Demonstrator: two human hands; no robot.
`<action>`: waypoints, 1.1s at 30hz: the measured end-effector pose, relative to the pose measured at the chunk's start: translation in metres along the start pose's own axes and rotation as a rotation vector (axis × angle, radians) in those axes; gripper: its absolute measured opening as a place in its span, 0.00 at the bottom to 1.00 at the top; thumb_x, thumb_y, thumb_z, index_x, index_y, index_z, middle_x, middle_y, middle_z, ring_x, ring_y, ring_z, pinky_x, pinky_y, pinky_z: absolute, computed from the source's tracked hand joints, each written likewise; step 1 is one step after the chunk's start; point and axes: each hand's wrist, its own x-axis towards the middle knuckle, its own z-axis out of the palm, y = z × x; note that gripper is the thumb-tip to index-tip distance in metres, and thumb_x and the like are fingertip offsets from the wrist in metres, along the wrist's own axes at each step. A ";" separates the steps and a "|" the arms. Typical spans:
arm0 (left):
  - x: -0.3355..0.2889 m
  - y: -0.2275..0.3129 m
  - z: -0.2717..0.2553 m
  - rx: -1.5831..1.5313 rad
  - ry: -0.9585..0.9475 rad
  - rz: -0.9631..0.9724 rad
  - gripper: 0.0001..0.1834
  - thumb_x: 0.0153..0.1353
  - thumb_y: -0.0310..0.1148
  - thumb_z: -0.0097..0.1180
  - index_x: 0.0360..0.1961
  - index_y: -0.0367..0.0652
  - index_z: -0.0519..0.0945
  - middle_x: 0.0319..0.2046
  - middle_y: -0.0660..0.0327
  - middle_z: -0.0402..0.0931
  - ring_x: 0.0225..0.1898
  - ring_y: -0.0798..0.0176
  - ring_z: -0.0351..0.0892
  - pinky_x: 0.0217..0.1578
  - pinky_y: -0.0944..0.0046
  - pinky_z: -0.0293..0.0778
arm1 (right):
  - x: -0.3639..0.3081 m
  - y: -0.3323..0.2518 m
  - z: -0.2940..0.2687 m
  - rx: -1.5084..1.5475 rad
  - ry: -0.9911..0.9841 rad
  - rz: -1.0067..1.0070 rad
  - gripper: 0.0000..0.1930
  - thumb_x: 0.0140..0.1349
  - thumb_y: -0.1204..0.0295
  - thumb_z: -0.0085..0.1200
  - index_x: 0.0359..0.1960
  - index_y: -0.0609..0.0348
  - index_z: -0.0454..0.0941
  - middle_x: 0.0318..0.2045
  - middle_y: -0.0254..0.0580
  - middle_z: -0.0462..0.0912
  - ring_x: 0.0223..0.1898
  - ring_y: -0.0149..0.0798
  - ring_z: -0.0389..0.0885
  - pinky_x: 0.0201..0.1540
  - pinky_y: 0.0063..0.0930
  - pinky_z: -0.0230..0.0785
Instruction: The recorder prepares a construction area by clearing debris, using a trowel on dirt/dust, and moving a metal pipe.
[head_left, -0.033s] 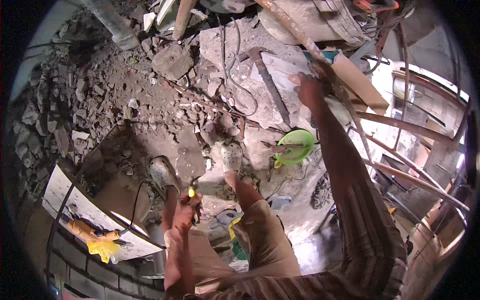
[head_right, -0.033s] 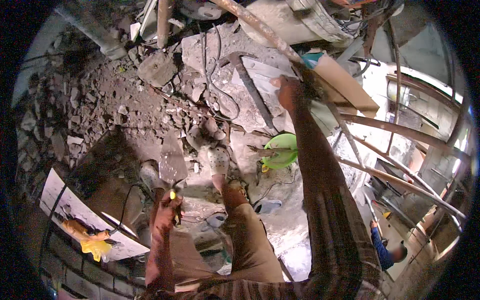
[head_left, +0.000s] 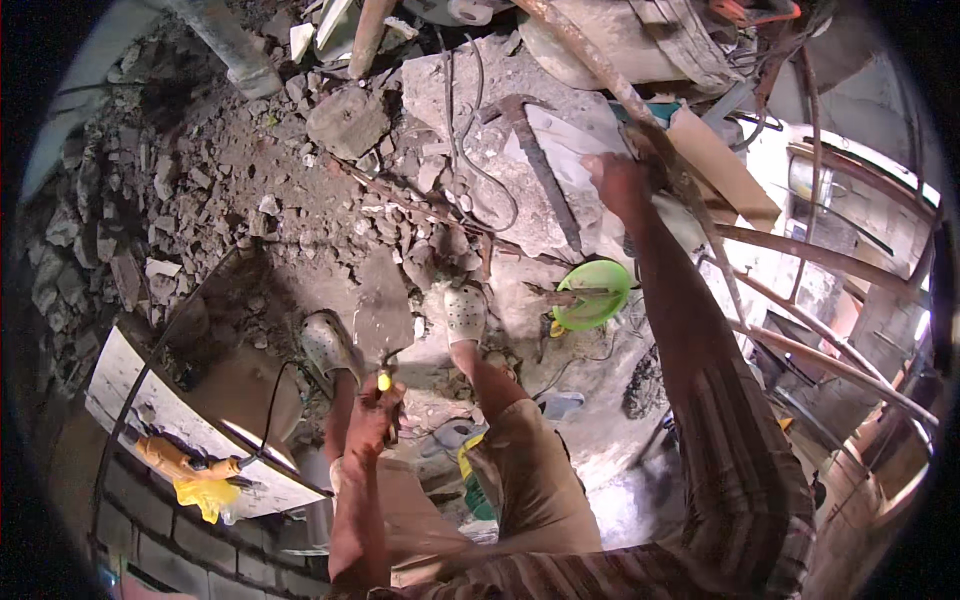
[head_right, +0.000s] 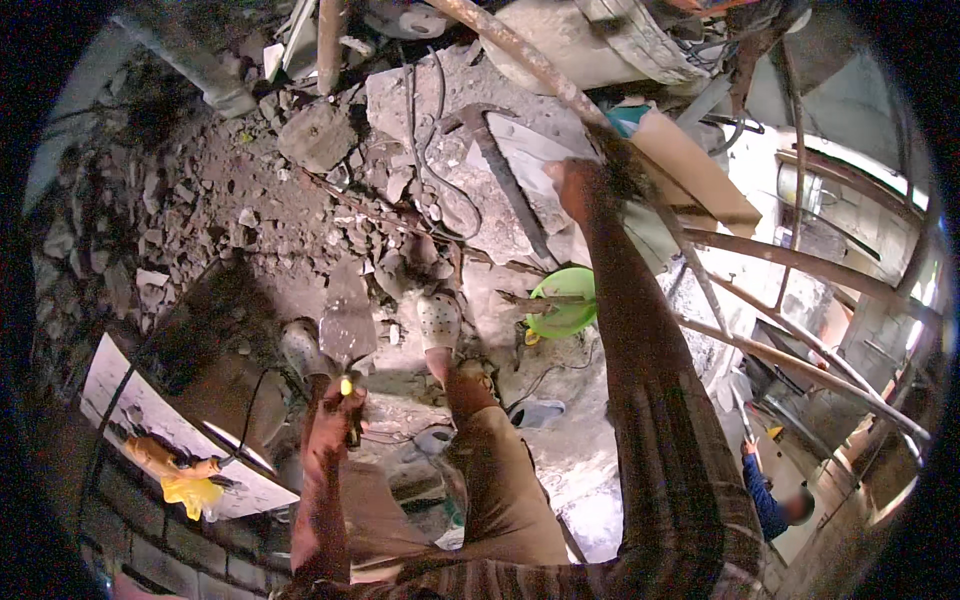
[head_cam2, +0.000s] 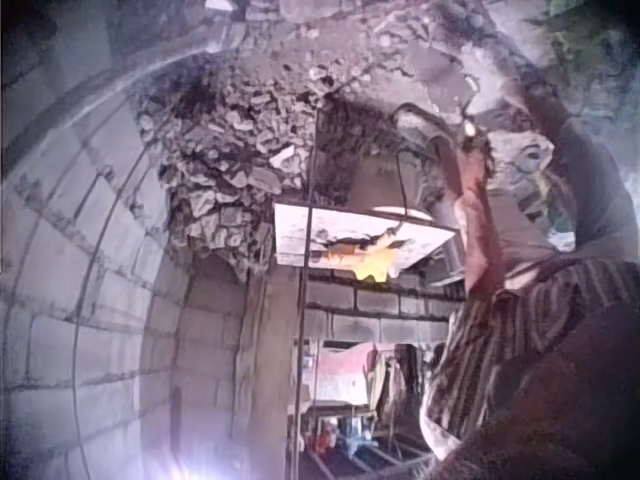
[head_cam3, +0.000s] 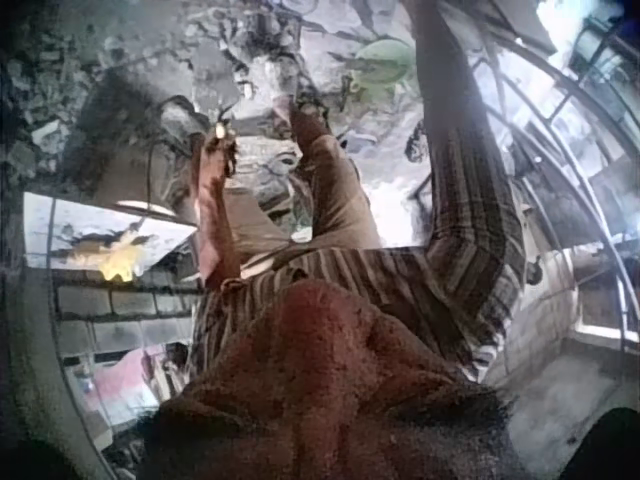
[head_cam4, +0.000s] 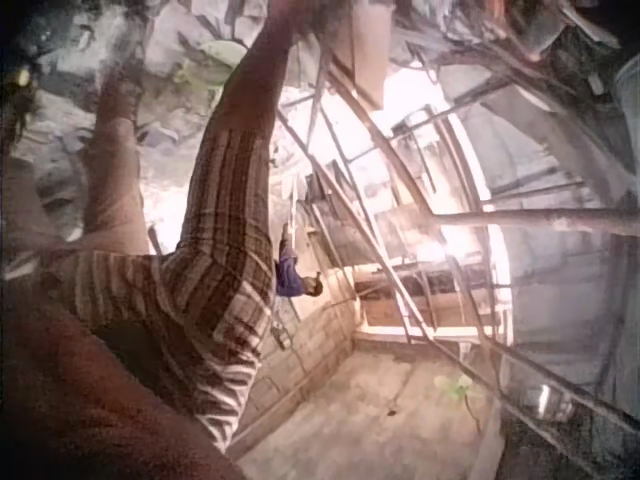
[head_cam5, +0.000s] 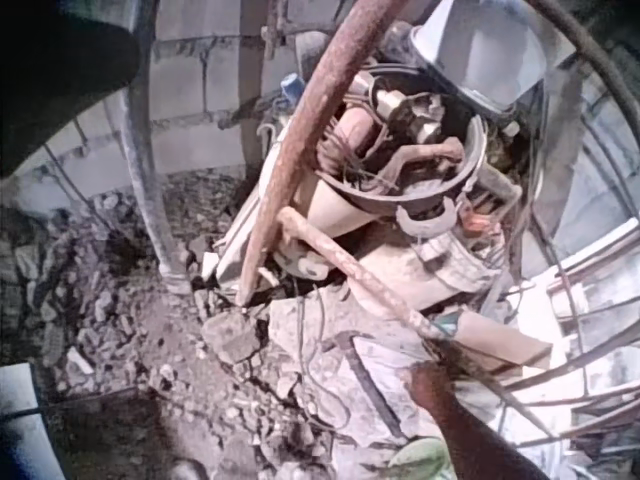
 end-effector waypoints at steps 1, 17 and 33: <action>-0.004 0.007 -0.004 0.139 0.035 0.003 0.14 0.62 0.37 0.58 0.45 0.41 0.76 0.28 0.67 0.72 0.20 0.71 0.69 0.21 0.68 0.69 | -0.006 -0.010 -0.002 0.087 -0.065 0.012 0.21 0.51 0.68 0.63 0.47 0.60 0.74 0.39 0.55 0.80 0.43 0.57 0.79 0.47 0.47 0.70; -0.090 0.087 0.005 0.202 -0.065 0.118 0.29 0.55 0.29 0.61 0.58 0.35 0.69 0.25 0.64 0.72 0.19 0.71 0.68 0.21 0.69 0.66 | -0.226 -0.174 -0.176 0.835 -0.452 0.025 0.18 0.59 0.64 0.57 0.49 0.59 0.74 0.32 0.50 0.84 0.34 0.51 0.84 0.40 0.43 0.76; -0.241 0.131 -0.080 0.257 -0.013 0.288 0.25 0.52 0.27 0.61 0.51 0.35 0.71 0.25 0.66 0.71 0.24 0.71 0.67 0.25 0.67 0.65 | -0.141 -0.283 -0.291 0.628 -0.027 -0.198 0.22 0.51 0.64 0.60 0.44 0.65 0.71 0.37 0.60 0.79 0.39 0.63 0.78 0.45 0.49 0.70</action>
